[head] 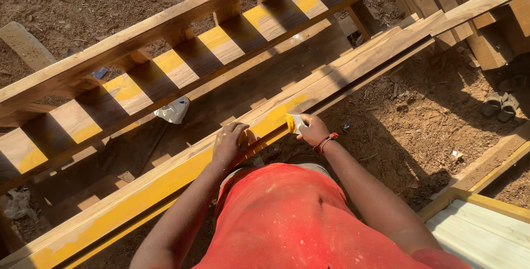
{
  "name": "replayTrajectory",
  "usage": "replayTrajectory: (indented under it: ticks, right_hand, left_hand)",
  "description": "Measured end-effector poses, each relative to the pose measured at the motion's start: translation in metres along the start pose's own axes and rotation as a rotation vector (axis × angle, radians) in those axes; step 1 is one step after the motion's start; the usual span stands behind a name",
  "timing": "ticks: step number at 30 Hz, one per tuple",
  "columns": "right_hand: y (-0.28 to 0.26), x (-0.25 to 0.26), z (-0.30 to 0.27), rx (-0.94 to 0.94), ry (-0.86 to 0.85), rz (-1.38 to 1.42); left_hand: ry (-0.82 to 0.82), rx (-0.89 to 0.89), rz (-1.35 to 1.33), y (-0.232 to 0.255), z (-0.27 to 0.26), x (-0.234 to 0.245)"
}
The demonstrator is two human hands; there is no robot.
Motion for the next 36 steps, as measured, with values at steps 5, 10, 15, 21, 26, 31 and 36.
replayTrajectory:
  ticks: [5, 10, 15, 21, 26, 31, 36]
  right_hand:
    - [0.091, 0.09, -0.011, 0.017, 0.126, 0.204]
    - [0.171, 0.146, -0.03, -0.067, 0.15, 0.387]
    - [0.206, 0.182, -0.032, -0.122, 0.097, 0.676]
    - [0.138, 0.161, -0.005, -0.077, -0.008, 0.798]
    - [0.02, 0.124, 0.009, 0.296, 0.166, -0.065]
    - [-0.042, 0.054, 0.032, 0.65, 0.196, -1.033]
    - [-0.051, 0.046, 0.045, 0.63, 0.084, -1.118]
  left_hand:
    - [-0.117, 0.138, 0.277, 0.038, 0.019, -0.043]
    - [-0.116, 0.302, 0.339, 0.062, 0.049, -0.074]
    - [-0.118, 0.264, 0.386, 0.08, 0.081, -0.097]
    - [-0.084, 0.232, 0.389, 0.076, 0.076, -0.102]
    - [-0.138, 0.327, 0.337, 0.07, 0.079, -0.098]
    - [-0.174, 0.228, 0.323, 0.069, 0.081, -0.084]
    - [-0.178, 0.186, 0.29, 0.065, 0.077, -0.08]
Point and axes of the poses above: each hand's wrist, its own z-axis towards the middle knuckle, its own x-axis out of the back of the hand, y = z × x, the point moved 7 cm from there along z, towards the middle knuckle, and after that the axes turned 4 degrees about -x, right-handed, at the moved point
